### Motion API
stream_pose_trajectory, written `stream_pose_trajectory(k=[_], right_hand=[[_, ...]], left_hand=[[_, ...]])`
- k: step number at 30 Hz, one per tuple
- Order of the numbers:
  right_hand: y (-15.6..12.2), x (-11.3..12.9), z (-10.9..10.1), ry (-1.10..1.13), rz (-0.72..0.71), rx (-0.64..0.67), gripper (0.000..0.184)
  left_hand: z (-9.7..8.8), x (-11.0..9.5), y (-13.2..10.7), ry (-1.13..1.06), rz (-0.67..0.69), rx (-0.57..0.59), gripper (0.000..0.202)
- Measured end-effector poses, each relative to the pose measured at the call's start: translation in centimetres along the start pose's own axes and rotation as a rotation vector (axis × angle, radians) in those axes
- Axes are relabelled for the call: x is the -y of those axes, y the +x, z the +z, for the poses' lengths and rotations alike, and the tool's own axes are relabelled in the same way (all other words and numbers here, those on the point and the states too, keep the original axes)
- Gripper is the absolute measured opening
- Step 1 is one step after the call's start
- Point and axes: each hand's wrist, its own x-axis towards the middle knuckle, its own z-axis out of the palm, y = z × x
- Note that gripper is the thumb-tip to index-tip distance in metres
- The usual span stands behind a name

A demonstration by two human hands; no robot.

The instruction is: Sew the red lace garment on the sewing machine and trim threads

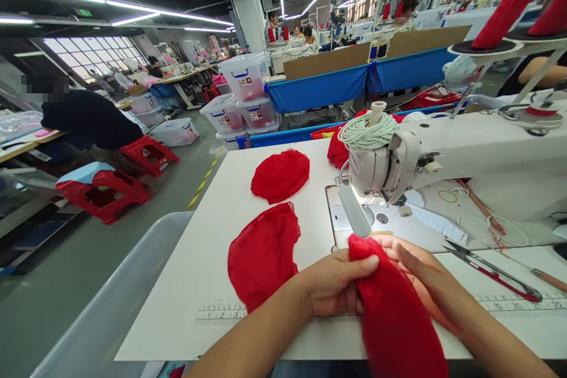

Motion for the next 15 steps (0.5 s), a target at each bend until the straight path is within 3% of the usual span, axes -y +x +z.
stream_pose_trajectory(k=[4, 6, 10, 13, 15], right_hand=[[-0.1, 0.1, -1.2, 0.083, 0.044, -0.136, 0.060], [-0.1, 0.0, -2.0, 0.124, 0.060, -0.147, 0.059], [-0.3, -0.2, -2.3, -0.012, 0.043, -0.085, 0.041], [-1.0, -1.0, -1.5, -0.242, -0.207, -0.266, 0.020], [-1.7, -1.8, -0.9, -0.408, -0.399, -0.400, 0.011]], left_hand=[[0.3, -0.5, 0.7, -0.329, 0.243, -0.298, 0.014], [0.6, -1.2, 0.5, -0.417, 0.316, -0.395, 0.016], [0.7, -1.9, 0.2, -0.510, 0.347, -0.442, 0.015], [0.2, -1.4, 0.3, -0.501, 0.346, -0.400, 0.004], [-0.2, -0.9, 0.4, -0.373, 0.371, -0.343, 0.018]])
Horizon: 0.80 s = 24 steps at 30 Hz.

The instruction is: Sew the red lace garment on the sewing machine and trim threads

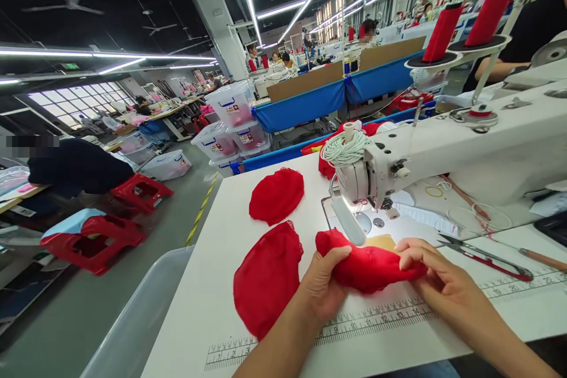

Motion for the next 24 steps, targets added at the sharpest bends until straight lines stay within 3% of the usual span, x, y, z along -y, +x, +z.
stream_pose_trajectory(k=[3, 6, 12, 16, 19, 24], right_hand=[[-1.4, -0.5, 0.4, -0.066, -0.046, -0.114, 0.011], [-2.1, -1.1, 0.7, 0.039, 0.053, -0.124, 0.042], [-1.9, -2.6, 0.9, 0.212, 0.128, -0.123, 0.069], [-1.5, -3.5, 1.0, 0.217, 0.142, -0.032, 0.053], [-1.4, -3.2, 1.3, 0.183, 0.083, -0.053, 0.034], [-1.3, -1.8, 1.9, 0.208, 0.045, -0.011, 0.027]], left_hand=[[-0.3, 0.4, 0.1, 0.137, 0.069, 0.098, 0.033], [-0.2, 0.4, 0.1, 0.151, 0.087, 0.113, 0.032], [0.1, 0.0, 0.6, 0.027, 0.038, -0.107, 0.027], [0.4, -0.3, 0.8, -0.014, 0.020, -0.163, 0.025], [0.7, -0.5, 0.8, -0.037, 0.007, -0.205, 0.025], [1.0, -1.1, 1.1, -0.109, -0.026, -0.283, 0.025]])
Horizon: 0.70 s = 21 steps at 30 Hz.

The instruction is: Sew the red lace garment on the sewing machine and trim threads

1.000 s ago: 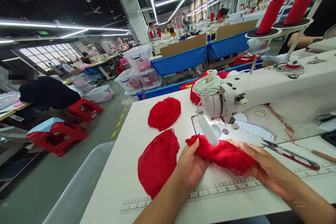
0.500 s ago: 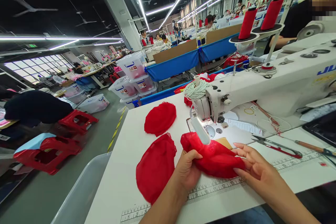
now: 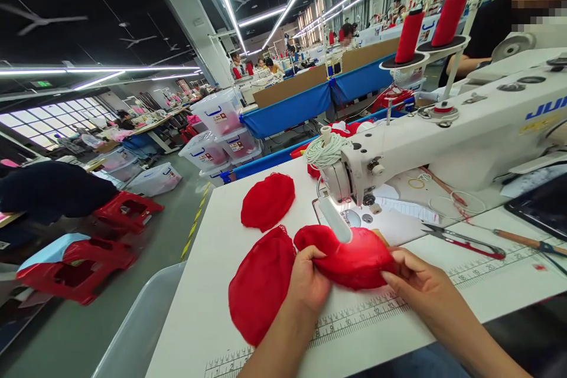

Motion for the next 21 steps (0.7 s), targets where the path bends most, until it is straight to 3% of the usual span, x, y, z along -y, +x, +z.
stream_pose_trajectory(k=[3, 7, 10, 15, 21], right_hand=[[0.2, 0.3, 0.4, 0.048, 0.032, 0.050, 0.028], [0.3, 0.7, 1.1, 0.100, 0.092, -0.029, 0.032], [0.4, 1.1, 1.8, 0.082, 0.073, -0.062, 0.033], [1.0, 1.3, 3.0, 0.165, 0.071, -0.089, 0.035], [1.3, 0.5, 3.0, 0.125, 0.097, -0.084, 0.037]], left_hand=[[0.1, -0.2, 0.2, -0.023, 0.015, -0.033, 0.020], [0.2, -0.1, 0.1, -0.078, 0.056, -0.036, 0.016], [0.1, 0.2, -0.3, -0.068, 0.079, 0.092, 0.019], [-0.9, 0.8, -0.5, 0.179, 0.127, 0.332, 0.040], [-1.0, 0.7, 0.0, 0.203, 0.157, 0.305, 0.041]])
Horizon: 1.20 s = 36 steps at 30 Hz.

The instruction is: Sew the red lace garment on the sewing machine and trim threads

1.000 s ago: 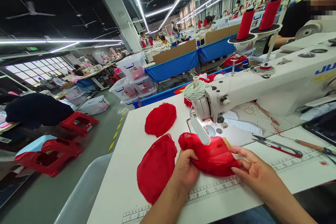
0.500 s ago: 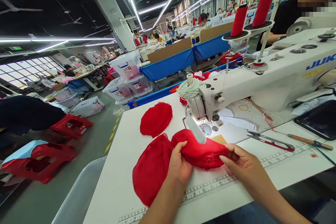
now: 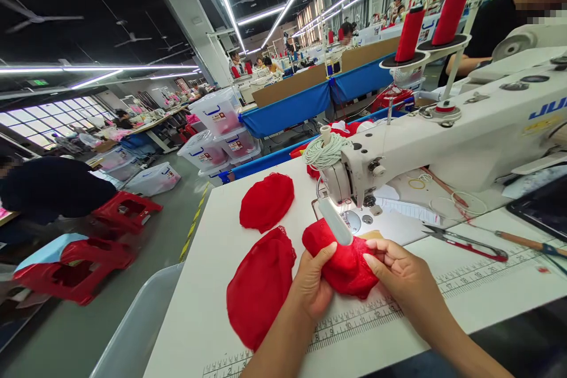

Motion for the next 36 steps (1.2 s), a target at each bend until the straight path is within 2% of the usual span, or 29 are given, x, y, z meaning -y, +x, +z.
stream_pose_trajectory(k=[3, 6, 8, 10, 13, 14, 16, 18, 19, 20, 21, 22, 24, 26, 28, 30, 31, 33, 34, 36], right_hand=[[0.1, -0.1, -1.2, -0.082, -0.027, 0.010, 0.033], [0.1, 0.8, -2.5, 0.017, -0.030, -0.021, 0.030], [0.0, 1.9, -3.2, 0.174, 0.034, -0.056, 0.033], [-0.2, 2.9, -3.6, 0.270, 0.120, -0.028, 0.036], [-0.5, 4.0, -3.8, 0.214, 0.223, 0.156, 0.034], [-0.6, 4.3, -3.9, 0.148, 0.225, 0.238, 0.033], [-0.6, 4.6, -3.9, 0.003, 0.188, 0.392, 0.034], [-0.6, 4.8, -3.8, -0.099, 0.145, 0.520, 0.035], [-0.5, 4.9, -3.6, -0.131, 0.125, 0.566, 0.035], [-0.5, 4.9, -3.4, -0.156, 0.105, 0.600, 0.033], [-0.5, 4.9, -3.2, -0.179, 0.077, 0.619, 0.032], [-0.5, 4.8, -3.0, -0.206, 0.040, 0.621, 0.030], [-0.2, 4.4, -2.8, -0.280, -0.051, 0.575, 0.027], [0.5, 3.9, -3.6, -0.406, -0.167, 0.456, 0.027], [1.3, 3.4, -5.7, -0.620, -0.340, 0.237, 0.027], [2.1, 3.1, -8.9, -0.907, -0.549, -0.043, 0.028], [2.5, 3.0, -10.7, -1.053, -0.613, -0.138, 0.028], [3.0, 2.8, -13.9, -1.293, -0.590, -0.119, 0.026], [3.2, 2.7, -15.2, -1.334, -0.585, -0.097, 0.022], [3.5, 2.2, -16.9, -1.330, -0.712, -0.071, 0.023]], left_hand=[[0.5, 0.1, -0.2, -0.049, -0.005, -0.095, 0.034], [0.4, 0.9, -2.4, -0.012, -0.023, -0.164, 0.028], [-0.4, 1.5, -4.8, 0.185, -0.106, -0.045, 0.029], [-1.6, 1.7, -7.3, 0.510, -0.237, 0.173, 0.034], [-2.7, 0.9, -9.5, 0.697, -0.280, 0.265, 0.028], [-2.7, 0.4, -9.6, 0.754, -0.228, 0.234, 0.025], [-2.1, -0.4, -9.0, 0.920, -0.033, 0.121, 0.023], [-1.2, -0.9, -7.8, 0.980, 0.137, 0.023, 0.034], [-0.7, -1.0, -7.1, 0.932, 0.161, 0.029, 0.049], [-0.3, -1.0, -6.5, 0.841, 0.122, 0.079, 0.063], [0.0, -0.8, -6.0, 0.756, 0.050, 0.150, 0.066], [0.3, -0.7, -5.6, 0.700, -0.026, 0.219, 0.061], [0.8, -0.4, -5.1, 0.669, -0.140, 0.291, 0.046], [1.0, -0.6, -4.8, 0.665, -0.208, 0.280, 0.042], [1.1, -1.3, -4.4, 0.619, -0.234, 0.238, 0.039], [0.9, -2.1, -3.8, 0.554, -0.229, 0.199, 0.033], [0.8, -2.4, -3.4, 0.524, -0.215, 0.194, 0.030], [0.6, -2.5, -2.7, 0.473, -0.173, 0.210, 0.027], [0.5, -2.4, -2.4, 0.454, -0.156, 0.221, 0.027], [0.4, -1.8, -1.7, 0.438, -0.129, 0.221, 0.030]])
